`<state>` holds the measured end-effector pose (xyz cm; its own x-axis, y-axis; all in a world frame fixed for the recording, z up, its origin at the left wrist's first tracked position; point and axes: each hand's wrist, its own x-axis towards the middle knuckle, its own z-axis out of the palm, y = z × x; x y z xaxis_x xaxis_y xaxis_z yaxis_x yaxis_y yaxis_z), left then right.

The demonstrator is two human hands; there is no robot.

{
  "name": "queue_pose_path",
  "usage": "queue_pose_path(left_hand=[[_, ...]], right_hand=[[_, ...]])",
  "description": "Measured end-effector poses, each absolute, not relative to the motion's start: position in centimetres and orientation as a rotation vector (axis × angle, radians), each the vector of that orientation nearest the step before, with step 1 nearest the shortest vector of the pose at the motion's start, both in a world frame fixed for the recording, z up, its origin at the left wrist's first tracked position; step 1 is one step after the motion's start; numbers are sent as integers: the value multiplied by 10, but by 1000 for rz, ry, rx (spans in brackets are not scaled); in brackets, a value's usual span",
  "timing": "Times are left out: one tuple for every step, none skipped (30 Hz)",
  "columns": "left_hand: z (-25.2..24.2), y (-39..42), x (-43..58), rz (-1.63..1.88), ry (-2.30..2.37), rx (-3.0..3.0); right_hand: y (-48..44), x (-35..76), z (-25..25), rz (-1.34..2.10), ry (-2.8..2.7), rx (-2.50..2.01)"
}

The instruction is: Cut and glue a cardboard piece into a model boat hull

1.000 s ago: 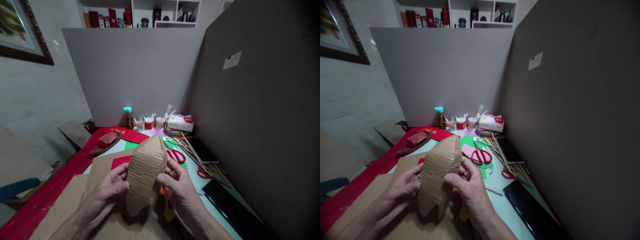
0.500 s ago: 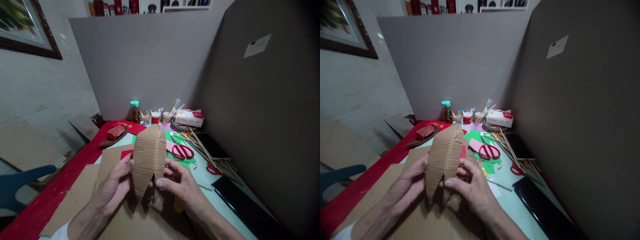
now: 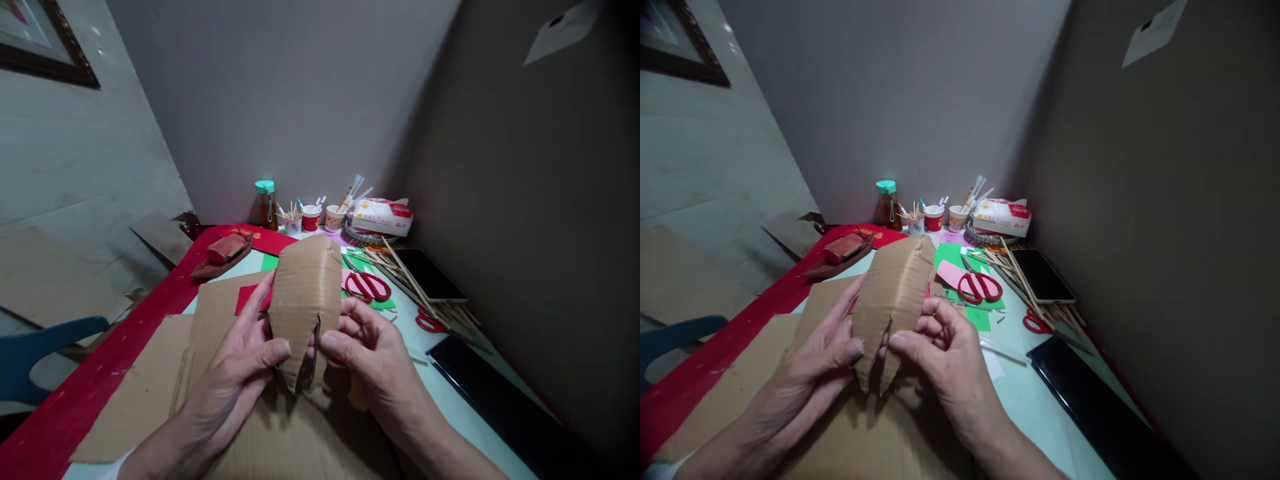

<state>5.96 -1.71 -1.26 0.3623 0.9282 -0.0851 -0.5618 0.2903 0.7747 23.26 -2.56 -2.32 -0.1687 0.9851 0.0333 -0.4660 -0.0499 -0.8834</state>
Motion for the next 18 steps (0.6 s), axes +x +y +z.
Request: queue_pose_path(left_hand=[[-13,-18,60,1077,588,733],[-14,-18,61,1079,582,736],[-14,-18,62,1081,578,741],[-15,-18,63,1088,577,746],[-16,-19,64,1096,578,750],[-16,-19,65,1104,581,752],[-17,-20,67,1110,583,751],[-18,-21,68,1116,585,750],[-19,-21,69,1125,589,749],[-20,-22,70,1134,595,749],[-21,-22,71,1145,604,750],[-21,-22,71,1157,614,757],[-22,-22,71,1166,621,769],[-22,-22,71,1174,626,782],[-23,-23,71,1180,628,797],[-23,-23,71,1185,629,816],[-23,-23,70,1191,629,833],[-24,-23,70,1197,631,845]], right_hand=[[-26,232,-22,1526,-956,-768],[-27,232,-21,1517,-966,-779],[-28,231,-19,1501,-977,-790],[-29,230,-18,1484,-989,-798],[-30,229,-16,1467,-999,-801],[-32,229,-15,1450,-1009,-803],[-33,228,-14,1433,-1020,-801],[-34,228,-14,1420,-1029,-801],[-34,228,-14,1414,-1039,-804],[-35,228,-14,1412,-1047,-807],[-35,228,-14,1409,-1054,-807],[-35,228,-15,1408,-1063,-808],[-35,228,-16,1401,-1073,-805],[-34,227,-17,1390,-1083,-800],[-34,227,-18,1377,-1092,-792],[-33,227,-19,1363,-1102,-782],[-33,226,-20,1348,-1111,-774],[-32,226,-21,1334,-1121,-768]])
